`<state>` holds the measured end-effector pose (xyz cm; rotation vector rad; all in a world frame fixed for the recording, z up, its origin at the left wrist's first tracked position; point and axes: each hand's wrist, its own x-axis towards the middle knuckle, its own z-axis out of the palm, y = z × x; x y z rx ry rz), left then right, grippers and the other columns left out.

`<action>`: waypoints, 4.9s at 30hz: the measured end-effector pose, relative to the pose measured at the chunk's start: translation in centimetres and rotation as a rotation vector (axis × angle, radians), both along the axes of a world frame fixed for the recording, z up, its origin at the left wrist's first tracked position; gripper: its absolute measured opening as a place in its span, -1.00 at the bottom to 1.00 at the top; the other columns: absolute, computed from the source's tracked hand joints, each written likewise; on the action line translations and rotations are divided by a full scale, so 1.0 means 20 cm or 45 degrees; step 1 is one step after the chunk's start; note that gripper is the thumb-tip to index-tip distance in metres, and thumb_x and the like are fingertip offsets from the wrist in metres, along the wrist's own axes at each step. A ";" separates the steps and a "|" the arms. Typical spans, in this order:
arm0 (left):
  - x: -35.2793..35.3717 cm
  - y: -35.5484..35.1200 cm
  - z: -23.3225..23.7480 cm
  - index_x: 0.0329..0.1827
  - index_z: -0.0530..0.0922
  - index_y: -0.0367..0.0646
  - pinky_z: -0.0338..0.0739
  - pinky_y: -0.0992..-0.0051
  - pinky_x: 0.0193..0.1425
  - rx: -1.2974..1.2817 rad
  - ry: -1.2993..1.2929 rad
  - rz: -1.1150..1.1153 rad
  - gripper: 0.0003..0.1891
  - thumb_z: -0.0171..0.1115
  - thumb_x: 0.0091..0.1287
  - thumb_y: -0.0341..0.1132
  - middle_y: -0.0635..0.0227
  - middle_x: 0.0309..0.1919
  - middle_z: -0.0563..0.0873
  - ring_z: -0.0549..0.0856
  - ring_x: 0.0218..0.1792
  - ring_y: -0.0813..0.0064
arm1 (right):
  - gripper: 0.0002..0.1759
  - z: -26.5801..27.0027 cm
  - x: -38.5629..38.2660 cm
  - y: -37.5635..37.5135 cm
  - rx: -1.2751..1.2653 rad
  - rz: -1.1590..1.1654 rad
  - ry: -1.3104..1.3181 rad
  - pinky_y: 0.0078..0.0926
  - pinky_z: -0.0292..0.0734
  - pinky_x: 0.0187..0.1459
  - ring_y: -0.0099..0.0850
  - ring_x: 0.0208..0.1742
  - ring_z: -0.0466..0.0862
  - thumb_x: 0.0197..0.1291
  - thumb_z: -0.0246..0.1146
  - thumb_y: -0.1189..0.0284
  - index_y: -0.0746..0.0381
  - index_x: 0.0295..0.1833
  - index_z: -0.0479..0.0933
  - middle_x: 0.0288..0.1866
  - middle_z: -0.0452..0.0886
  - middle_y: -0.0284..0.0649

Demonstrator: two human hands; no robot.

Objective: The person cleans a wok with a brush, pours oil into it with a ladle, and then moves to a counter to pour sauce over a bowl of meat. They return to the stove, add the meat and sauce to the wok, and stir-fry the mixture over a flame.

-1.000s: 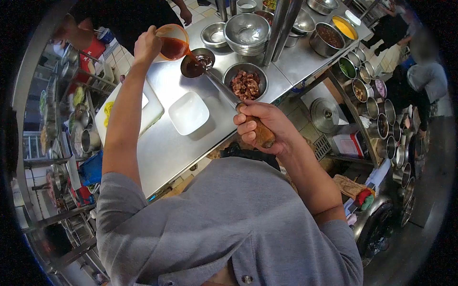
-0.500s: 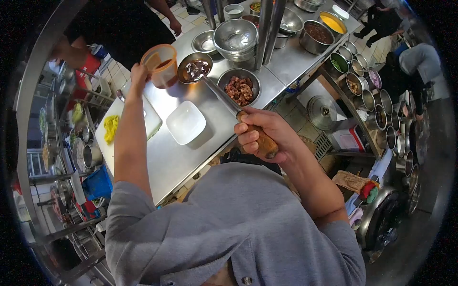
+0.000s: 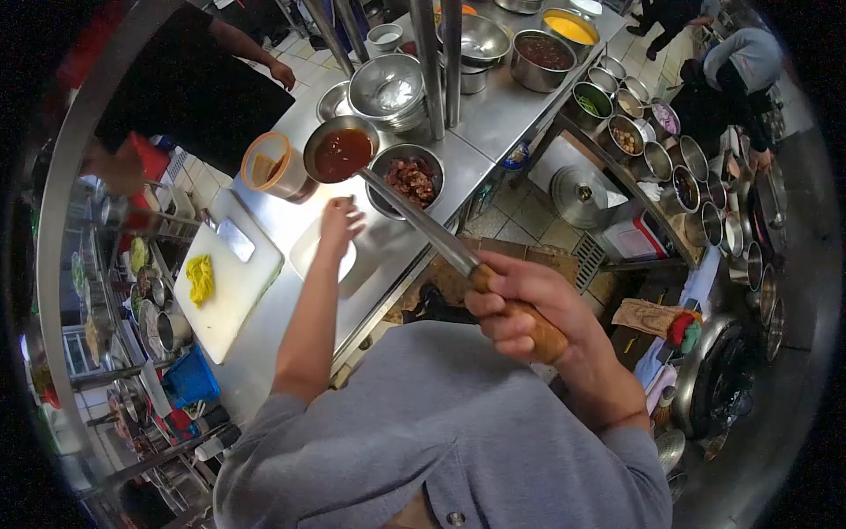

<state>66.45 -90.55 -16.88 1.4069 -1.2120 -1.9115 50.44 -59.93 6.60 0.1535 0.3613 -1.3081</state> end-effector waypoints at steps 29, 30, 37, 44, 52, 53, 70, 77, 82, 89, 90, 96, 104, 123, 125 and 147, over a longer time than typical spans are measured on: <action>-1.76 1.60 -0.20 -0.22 0.41 -0.02 0.40 0.50 -0.57 0.190 0.060 -1.232 -0.93 0.11 0.30 -0.36 0.45 -0.55 0.49 0.49 -0.59 0.53 | -0.46 -0.11 -0.08 2.12 -0.170 -1.894 0.351 -0.66 0.29 -0.63 -0.64 -0.57 0.35 0.31 0.04 0.52 0.10 0.36 0.07 -0.35 0.35 -0.32; -1.84 1.68 -0.18 -0.18 0.40 0.02 0.41 0.53 -0.55 0.237 0.062 -1.308 -0.92 0.10 0.32 -0.35 0.49 -0.52 0.51 0.50 -0.59 0.56 | -0.46 -0.12 -0.09 2.18 -0.176 -1.922 0.352 -0.66 0.29 -0.63 -0.64 -0.57 0.35 0.31 0.04 0.52 0.10 0.36 0.07 -0.35 0.35 -0.32; -2.36 2.20 -0.03 -0.09 0.34 0.01 0.43 0.55 -0.54 0.419 0.210 -1.661 -0.83 0.08 0.31 -0.36 0.43 -0.38 0.59 0.55 -0.53 0.55 | -0.78 -0.35 -0.39 2.62 0.581 -2.475 0.585 -0.66 0.33 -0.62 -0.63 -0.57 0.39 0.28 0.07 0.53 0.19 0.00 0.24 -0.39 0.41 -0.29; -2.86 2.53 0.11 -0.16 0.40 -0.02 0.46 0.59 -0.54 0.420 0.170 -1.993 -0.89 0.14 0.32 -0.38 0.47 -0.36 0.59 0.58 -0.54 0.56 | -0.76 -0.60 -0.70 2.92 1.307 -2.531 0.673 -0.64 0.36 -0.62 -0.61 -0.60 0.41 0.22 0.09 0.54 0.22 -0.01 0.27 -0.46 0.41 -0.32; -3.22 2.98 0.34 -0.19 0.43 0.00 0.49 0.55 -0.32 0.581 0.291 -2.374 -0.88 0.16 0.37 -0.23 0.44 -0.30 0.64 0.62 -0.36 0.53 | -0.31 -0.77 -0.75 2.78 2.813 -1.805 1.013 -0.34 0.50 -0.16 -0.30 -0.33 0.61 0.18 0.15 0.48 0.13 0.44 0.14 -0.26 0.59 -0.12; -3.25 3.07 0.36 -0.17 0.43 -0.02 0.51 0.52 -0.29 0.630 0.323 -2.405 -0.88 0.15 0.37 -0.25 0.42 -0.27 0.64 0.62 -0.34 0.51 | -0.30 -0.81 -0.73 2.77 2.806 -1.844 1.066 -0.36 0.52 -0.27 -0.35 -0.40 0.58 0.20 0.14 0.49 0.12 0.46 0.11 -0.34 0.57 -0.15; -3.23 4.95 0.50 -0.23 0.62 -0.14 0.53 0.16 0.01 -2.235 1.018 -2.521 -0.77 0.19 0.21 -0.19 0.05 -0.14 0.66 0.64 -0.06 0.03 | -0.81 -0.51 -0.85 2.86 0.645 -2.863 0.265 -0.64 0.31 -0.63 -0.65 -0.58 0.39 0.27 0.09 0.55 0.15 -0.07 0.24 -0.43 0.42 -0.31; -3.21 5.01 0.45 -0.17 0.62 -0.12 0.53 0.14 0.05 -2.262 1.206 -2.365 -0.79 0.18 0.15 -0.29 0.04 0.08 0.57 0.62 -0.02 0.01 | -0.28 -0.55 -0.77 3.00 1.338 -2.484 0.538 -0.58 0.38 -0.60 -0.58 -0.61 0.40 0.23 0.10 0.51 0.21 0.46 -0.03 -0.46 0.41 -0.34; -3.19 4.95 0.55 -0.14 0.60 -0.10 0.54 0.16 0.02 -2.329 1.237 -2.265 -0.78 0.18 0.19 -0.26 0.11 0.18 0.51 0.64 -0.03 0.03 | -0.33 -0.72 -0.64 3.00 2.598 -1.571 1.254 -0.24 0.52 -0.38 -0.20 -0.47 0.60 0.16 0.09 0.49 0.23 0.43 0.14 -0.34 0.59 -0.05; -3.07 4.82 0.57 -0.12 0.61 0.03 0.57 0.14 -0.04 -2.297 1.333 -2.255 -0.80 0.23 0.19 -0.26 0.20 0.30 0.39 0.68 -0.13 0.01 | -0.33 -0.65 -0.45 3.00 2.908 -1.058 1.315 -0.06 0.48 -0.06 0.05 -0.18 0.60 0.12 0.09 0.47 0.11 0.42 0.20 -0.19 0.59 0.13; -3.02 4.80 0.57 -0.12 0.62 0.09 0.58 0.16 -0.05 -2.400 1.296 -2.327 -0.81 0.22 0.20 -0.26 0.23 0.30 0.37 0.69 -0.17 0.04 | -0.34 -0.62 -0.46 3.00 2.920 -1.014 1.315 -0.06 0.49 -0.06 0.04 -0.17 0.61 0.13 0.09 0.47 0.09 0.42 0.21 -0.16 0.57 0.12; -3.22 4.58 0.46 -0.31 0.60 -0.14 0.56 0.24 -0.07 -1.868 0.948 -1.964 -0.83 0.25 0.18 -0.23 0.08 -0.04 0.60 0.65 -0.12 0.16 | -0.34 -0.67 -0.71 3.01 2.952 -0.745 1.391 -0.10 0.51 -0.03 -0.01 -0.08 0.60 0.14 0.06 0.50 -0.01 0.42 0.23 -0.03 0.51 0.10; -3.02 3.32 0.32 -0.28 0.37 -0.11 0.48 0.47 -0.64 0.212 0.416 -1.782 -0.88 0.13 0.24 -0.34 0.34 -0.56 0.48 0.49 -0.68 0.43 | -0.44 -0.60 -0.81 2.93 2.840 -0.987 2.267 -0.30 0.41 0.12 -0.15 0.09 0.49 0.21 0.15 0.50 0.26 0.36 0.28 0.13 0.37 -0.01; -0.77 0.90 0.00 -0.22 0.39 -0.22 0.62 0.41 -0.22 0.222 0.794 1.030 -0.83 0.11 0.26 -0.32 0.16 -0.33 0.57 0.61 -0.34 0.33 | -0.70 -1.96 -1.28 1.58 1.227 0.464 1.584 -0.29 0.53 -0.26 -0.32 -0.32 0.63 0.29 0.06 0.28 0.22 0.00 0.51 -0.29 0.62 -0.22; -0.90 1.00 0.27 -0.13 0.40 -0.20 0.64 0.38 -0.16 0.215 0.682 0.843 -0.73 0.14 0.32 -0.18 0.11 -0.20 0.62 0.66 -0.21 0.29 | -0.70 -2.34 -1.34 1.66 1.098 0.116 1.294 -0.28 0.51 -0.37 -0.36 -0.40 0.59 0.29 0.06 0.24 0.18 0.01 0.47 -0.34 0.58 -0.28; -1.11 0.95 -0.37 -0.38 0.55 -0.21 0.53 0.21 -0.09 -0.288 -1.208 -1.531 -0.73 0.15 0.16 -0.14 0.04 -0.16 0.66 0.65 -0.09 0.14 | -0.56 -3.41 -0.83 3.01 0.849 -0.866 -0.137 -0.21 0.49 -0.15 -0.31 -0.17 0.50 0.23 0.03 0.05 -0.06 0.19 0.32 0.05 0.43 -0.39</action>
